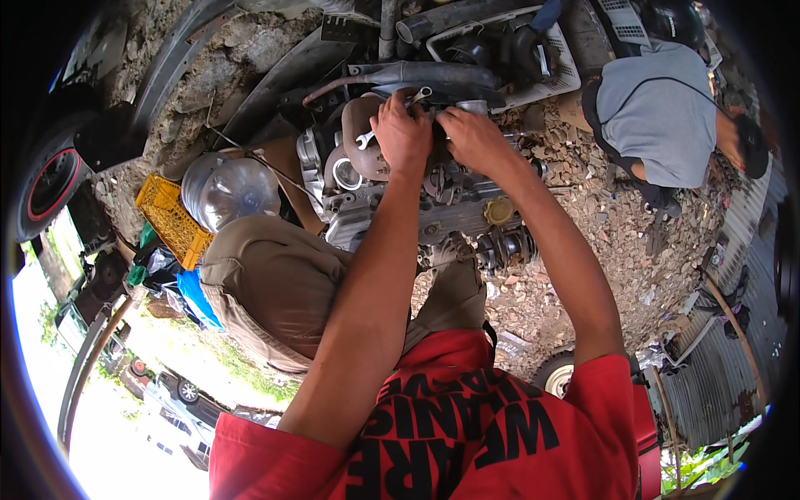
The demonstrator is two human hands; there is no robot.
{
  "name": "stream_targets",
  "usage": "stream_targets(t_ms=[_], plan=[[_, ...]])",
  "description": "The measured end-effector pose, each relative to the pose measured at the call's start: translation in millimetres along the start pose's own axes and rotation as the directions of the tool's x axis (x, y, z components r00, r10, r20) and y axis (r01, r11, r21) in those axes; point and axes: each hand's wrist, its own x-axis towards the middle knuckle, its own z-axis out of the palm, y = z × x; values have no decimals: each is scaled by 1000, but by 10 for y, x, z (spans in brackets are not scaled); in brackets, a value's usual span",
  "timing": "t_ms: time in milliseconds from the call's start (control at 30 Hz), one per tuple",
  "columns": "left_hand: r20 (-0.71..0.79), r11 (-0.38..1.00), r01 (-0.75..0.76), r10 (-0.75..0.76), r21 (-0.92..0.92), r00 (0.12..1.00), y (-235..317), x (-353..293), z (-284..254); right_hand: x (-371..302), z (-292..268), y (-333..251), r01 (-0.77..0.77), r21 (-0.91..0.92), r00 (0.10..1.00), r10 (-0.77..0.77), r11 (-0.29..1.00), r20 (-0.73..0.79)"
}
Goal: The person uses a wrench to tighten bolts on a vehicle engine while crouching in an outdoor yard. They repeatedly adjust the wrench and reposition their hands to access different fasteners on the engine block.
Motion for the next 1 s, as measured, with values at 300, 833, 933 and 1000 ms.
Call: stream_targets(t_ms=[300, 833, 933, 1000], plan=[[7, 1000, 5, -5, 15, 1000, 17, -4, -9, 89, -57, 19, -132, 23, 961, 122, 991, 247], [2, 1000, 12, -12, 14, 1000, 34, -4, -7, 102, -74, 21, -115, 42, 973, 104, 992, 205], [7, 1000, 19, -20, 21, 1000, 61, 7, -27, 124, -78, 69, -92, 28, 964, 81, 995, 255], [-54, 999, -34, 34, 5, 998, 8, 0, 12, 170, -110, 84, -82, 27, 966, 73, 996, 250]])
